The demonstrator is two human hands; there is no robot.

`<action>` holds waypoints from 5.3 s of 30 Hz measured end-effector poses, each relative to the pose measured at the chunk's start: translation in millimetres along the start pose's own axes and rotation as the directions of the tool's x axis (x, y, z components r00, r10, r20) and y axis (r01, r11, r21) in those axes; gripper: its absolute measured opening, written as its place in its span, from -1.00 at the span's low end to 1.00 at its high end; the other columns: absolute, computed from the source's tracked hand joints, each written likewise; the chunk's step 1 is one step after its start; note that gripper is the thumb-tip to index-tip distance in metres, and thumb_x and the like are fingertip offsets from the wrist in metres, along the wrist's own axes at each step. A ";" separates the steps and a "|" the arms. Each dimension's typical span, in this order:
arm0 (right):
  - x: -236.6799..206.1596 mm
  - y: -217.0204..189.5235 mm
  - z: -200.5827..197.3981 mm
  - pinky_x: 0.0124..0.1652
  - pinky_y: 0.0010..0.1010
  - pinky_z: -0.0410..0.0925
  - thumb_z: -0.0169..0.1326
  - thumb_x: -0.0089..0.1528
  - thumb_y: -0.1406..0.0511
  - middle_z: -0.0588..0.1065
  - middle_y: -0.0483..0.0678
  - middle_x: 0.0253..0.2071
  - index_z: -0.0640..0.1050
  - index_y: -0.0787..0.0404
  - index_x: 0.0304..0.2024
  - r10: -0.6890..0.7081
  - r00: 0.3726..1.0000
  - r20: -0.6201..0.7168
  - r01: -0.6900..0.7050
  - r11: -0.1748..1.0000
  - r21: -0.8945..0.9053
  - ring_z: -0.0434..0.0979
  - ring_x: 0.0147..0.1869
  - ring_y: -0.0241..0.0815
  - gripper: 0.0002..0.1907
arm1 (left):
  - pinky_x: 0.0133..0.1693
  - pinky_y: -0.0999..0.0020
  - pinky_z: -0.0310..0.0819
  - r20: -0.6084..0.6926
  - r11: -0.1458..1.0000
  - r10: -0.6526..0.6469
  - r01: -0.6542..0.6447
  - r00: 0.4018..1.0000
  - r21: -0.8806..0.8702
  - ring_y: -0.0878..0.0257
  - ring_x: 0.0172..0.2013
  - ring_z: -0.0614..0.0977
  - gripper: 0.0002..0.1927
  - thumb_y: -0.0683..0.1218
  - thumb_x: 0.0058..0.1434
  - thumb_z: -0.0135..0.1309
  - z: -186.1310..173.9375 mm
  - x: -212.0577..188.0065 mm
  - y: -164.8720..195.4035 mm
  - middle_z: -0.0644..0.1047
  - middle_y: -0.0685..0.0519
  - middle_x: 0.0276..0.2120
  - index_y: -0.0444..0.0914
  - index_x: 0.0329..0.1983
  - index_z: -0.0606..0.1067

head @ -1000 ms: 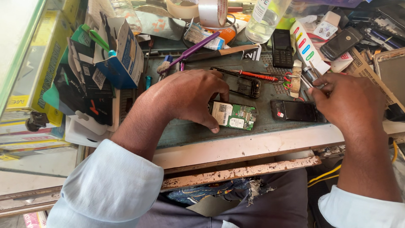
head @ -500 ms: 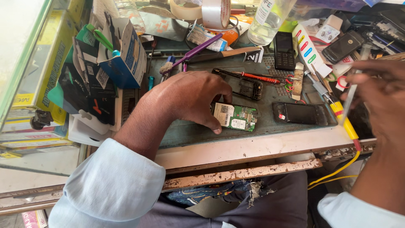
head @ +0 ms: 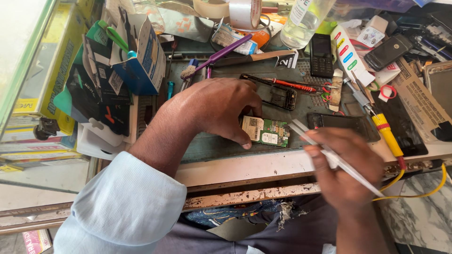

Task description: The person disassembles a mobile phone on a repair bench. They use a prying tool to separate the casing and then use tweezers to lift out the internal circuit board and other small components.

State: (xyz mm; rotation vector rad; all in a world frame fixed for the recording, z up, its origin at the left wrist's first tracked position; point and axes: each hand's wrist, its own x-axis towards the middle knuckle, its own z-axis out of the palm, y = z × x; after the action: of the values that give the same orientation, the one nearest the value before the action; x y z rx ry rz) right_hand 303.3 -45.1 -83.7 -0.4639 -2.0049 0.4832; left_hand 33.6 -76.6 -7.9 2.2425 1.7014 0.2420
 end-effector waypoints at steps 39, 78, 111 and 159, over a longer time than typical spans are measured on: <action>-1.6 -19.9 32.3 -0.06 -0.37 0.56 0.32 0.17 0.48 0.63 0.06 -0.11 0.62 0.31 -0.09 -0.045 0.994 0.101 0.075 0.943 -0.324 0.70 -0.04 -0.09 -0.74 | -0.07 0.15 0.54 0.019 1.000 -0.018 0.018 1.000 0.017 0.13 -0.11 0.66 -0.32 0.15 -0.27 0.49 7.7 2.5 -1.6 0.65 0.08 -0.24 -0.03 0.02 0.65; -2.7 -13.8 31.6 -0.13 -0.38 0.56 0.30 0.22 0.46 0.64 0.08 -0.15 0.60 0.32 -0.15 0.042 0.997 0.069 -0.020 0.955 -0.297 0.72 -0.07 -0.11 -0.83 | -0.10 0.15 0.55 0.029 1.000 -0.030 0.030 0.999 -0.007 0.10 -0.15 0.68 -0.36 0.11 -0.25 0.48 6.7 1.5 -0.8 0.66 0.04 -0.27 -0.02 0.00 0.66; -0.8 -12.5 28.0 -0.07 -0.38 0.56 0.31 0.18 0.46 0.63 0.09 -0.11 0.61 0.32 -0.13 0.048 0.995 0.089 -0.025 0.969 -0.247 0.71 -0.01 -0.09 -0.78 | -0.11 0.15 0.56 0.031 0.999 -0.033 0.033 0.999 0.004 0.10 -0.16 0.69 -0.34 0.15 -0.27 0.49 4.0 0.9 0.5 0.67 0.04 -0.27 -0.03 -0.01 0.64; -4.9 -10.6 25.5 -0.16 -0.40 0.54 0.29 0.23 0.39 0.65 0.04 -0.21 0.62 0.28 -0.17 0.015 0.999 0.047 -0.002 0.965 -0.263 0.72 -0.14 -0.14 -0.86 | -0.28 0.16 0.57 -0.279 0.952 0.200 -0.254 0.939 -0.173 0.09 -0.35 0.71 -0.86 -0.08 -0.01 0.26 35.4 26.3 -6.8 0.66 0.05 -0.42 -0.19 -0.39 0.63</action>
State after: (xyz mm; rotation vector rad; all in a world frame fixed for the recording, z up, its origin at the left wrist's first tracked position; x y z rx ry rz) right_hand 281.6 -60.2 -93.0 -0.6284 -2.1253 0.2348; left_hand 46.1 -54.8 -44.8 2.3269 1.4476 0.7619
